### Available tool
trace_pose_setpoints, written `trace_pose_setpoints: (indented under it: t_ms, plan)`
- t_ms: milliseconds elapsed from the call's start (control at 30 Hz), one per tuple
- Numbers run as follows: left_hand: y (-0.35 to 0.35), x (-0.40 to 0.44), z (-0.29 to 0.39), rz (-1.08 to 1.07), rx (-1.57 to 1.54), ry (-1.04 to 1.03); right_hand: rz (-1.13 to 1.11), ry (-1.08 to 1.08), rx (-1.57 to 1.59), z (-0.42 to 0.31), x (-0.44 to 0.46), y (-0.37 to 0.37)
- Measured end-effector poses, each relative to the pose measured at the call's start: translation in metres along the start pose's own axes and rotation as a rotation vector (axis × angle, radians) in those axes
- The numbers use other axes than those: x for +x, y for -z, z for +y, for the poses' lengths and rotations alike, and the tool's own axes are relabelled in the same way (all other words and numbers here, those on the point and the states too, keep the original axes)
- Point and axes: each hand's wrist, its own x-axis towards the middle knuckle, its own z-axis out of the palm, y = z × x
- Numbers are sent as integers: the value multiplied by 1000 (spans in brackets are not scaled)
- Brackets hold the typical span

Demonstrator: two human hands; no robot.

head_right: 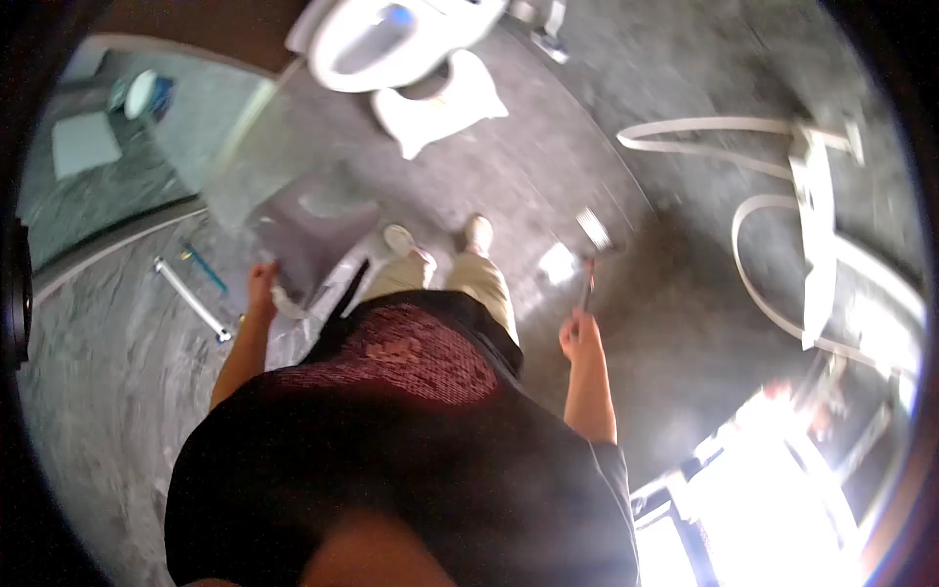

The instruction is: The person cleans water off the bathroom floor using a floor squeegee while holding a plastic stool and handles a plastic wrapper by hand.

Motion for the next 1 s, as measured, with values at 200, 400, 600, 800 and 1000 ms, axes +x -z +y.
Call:
trace_pose_setpoints:
  t_ms: [200, 400, 600, 800, 1000]
  plan:
    - [-9, -19, 17, 26, -170, 74, -36, -83, -589, 29, -35, -13]
    - [33, -8, -8, 57, -217, 112, 10, 248, -1412, 34, -106, -65]
    - [70, 1, -30, 123, -130, -17, -10, 324, -1842, 25, -148, -146]
    - [97, 32, -34, 225, -115, -71, 38, 110, -2050, 37, -151, -250]
    - [119, 59, 3, 289, -108, -47, -27, 10, -2462, 44, -156, -340]
